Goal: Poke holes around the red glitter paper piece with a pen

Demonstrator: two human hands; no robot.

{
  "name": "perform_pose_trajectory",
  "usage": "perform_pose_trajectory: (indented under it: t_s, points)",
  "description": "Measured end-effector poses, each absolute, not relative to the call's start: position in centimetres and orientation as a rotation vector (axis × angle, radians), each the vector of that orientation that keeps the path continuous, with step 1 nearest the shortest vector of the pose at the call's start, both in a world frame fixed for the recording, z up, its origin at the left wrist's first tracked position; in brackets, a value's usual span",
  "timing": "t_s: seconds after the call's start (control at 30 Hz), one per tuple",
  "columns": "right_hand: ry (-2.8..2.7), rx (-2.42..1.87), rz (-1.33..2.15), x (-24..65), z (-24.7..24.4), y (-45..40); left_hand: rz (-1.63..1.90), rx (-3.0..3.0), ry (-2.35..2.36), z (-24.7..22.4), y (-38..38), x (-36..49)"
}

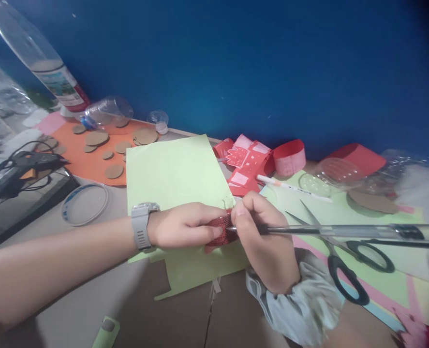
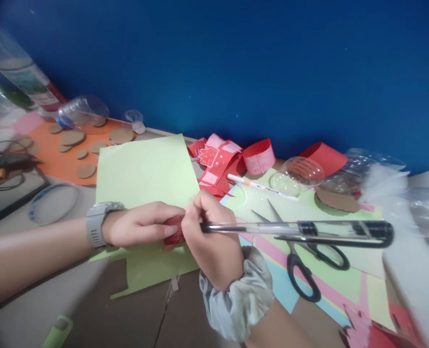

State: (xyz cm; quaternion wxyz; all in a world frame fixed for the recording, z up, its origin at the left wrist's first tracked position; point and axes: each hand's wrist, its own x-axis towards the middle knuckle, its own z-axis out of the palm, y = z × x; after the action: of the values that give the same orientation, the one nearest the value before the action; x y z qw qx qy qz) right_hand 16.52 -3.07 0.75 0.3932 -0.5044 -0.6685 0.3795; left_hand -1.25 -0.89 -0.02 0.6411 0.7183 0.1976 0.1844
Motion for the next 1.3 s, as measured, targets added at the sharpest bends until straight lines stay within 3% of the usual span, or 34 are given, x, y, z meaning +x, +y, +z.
perform_pose_trajectory:
  t_s: [1.3]
  points:
    - [-1.678,-1.29,0.925,16.5,0.61,-3.13,0.414,1.662,0.459,-0.07,-0.86,-1.22]
